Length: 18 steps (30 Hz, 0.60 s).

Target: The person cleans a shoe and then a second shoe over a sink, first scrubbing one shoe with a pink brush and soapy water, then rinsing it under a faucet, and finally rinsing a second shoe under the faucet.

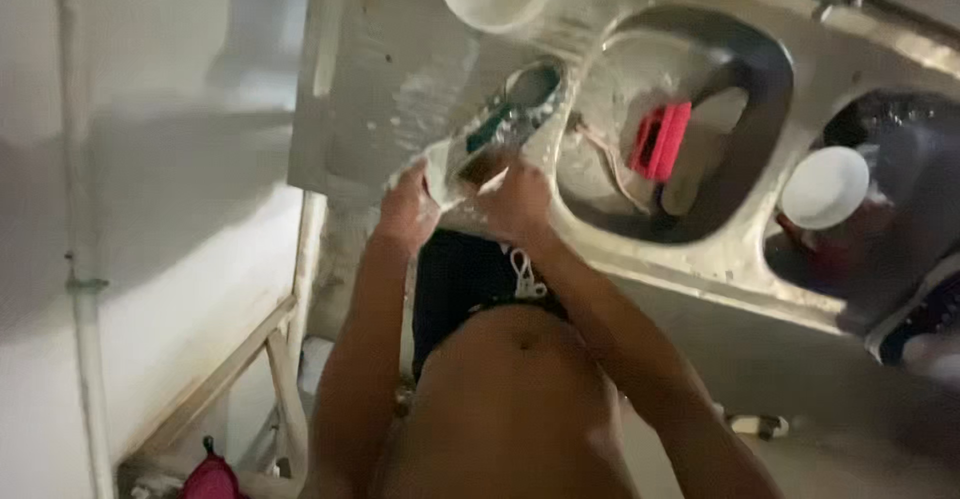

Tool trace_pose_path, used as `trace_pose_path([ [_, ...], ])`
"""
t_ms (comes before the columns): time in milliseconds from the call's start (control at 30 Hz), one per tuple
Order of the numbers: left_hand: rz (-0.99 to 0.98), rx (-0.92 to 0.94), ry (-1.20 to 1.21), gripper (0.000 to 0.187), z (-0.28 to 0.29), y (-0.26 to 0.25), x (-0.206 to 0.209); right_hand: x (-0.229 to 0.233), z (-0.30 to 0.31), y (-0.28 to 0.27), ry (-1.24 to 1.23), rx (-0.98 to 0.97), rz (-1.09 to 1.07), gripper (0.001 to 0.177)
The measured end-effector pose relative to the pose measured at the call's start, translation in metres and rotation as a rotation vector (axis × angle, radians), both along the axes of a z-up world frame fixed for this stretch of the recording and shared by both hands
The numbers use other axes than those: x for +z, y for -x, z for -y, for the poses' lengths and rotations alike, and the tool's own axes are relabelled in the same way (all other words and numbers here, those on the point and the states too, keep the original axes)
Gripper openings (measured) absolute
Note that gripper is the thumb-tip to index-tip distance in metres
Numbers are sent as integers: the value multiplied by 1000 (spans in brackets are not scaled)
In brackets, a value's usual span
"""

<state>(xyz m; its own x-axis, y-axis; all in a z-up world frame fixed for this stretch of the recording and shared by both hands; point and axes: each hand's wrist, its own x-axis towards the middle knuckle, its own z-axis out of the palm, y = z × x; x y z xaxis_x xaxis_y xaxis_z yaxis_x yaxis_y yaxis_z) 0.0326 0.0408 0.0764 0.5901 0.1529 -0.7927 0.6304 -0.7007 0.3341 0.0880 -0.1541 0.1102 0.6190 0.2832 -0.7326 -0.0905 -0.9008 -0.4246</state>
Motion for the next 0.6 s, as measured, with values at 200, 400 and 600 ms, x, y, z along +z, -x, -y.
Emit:
trace_pose_path([
  [200,-124,1278,519,93,8,-22,61,42,-21,-11,-215,-75,-99,59],
  [400,11,220,54,62,-8,-62,42,80,-28,-33,-371,-100,-78,64],
  [600,-1,519,159,64,-3,-71,76,62,-31,-40,-382,-127,-2,72],
])
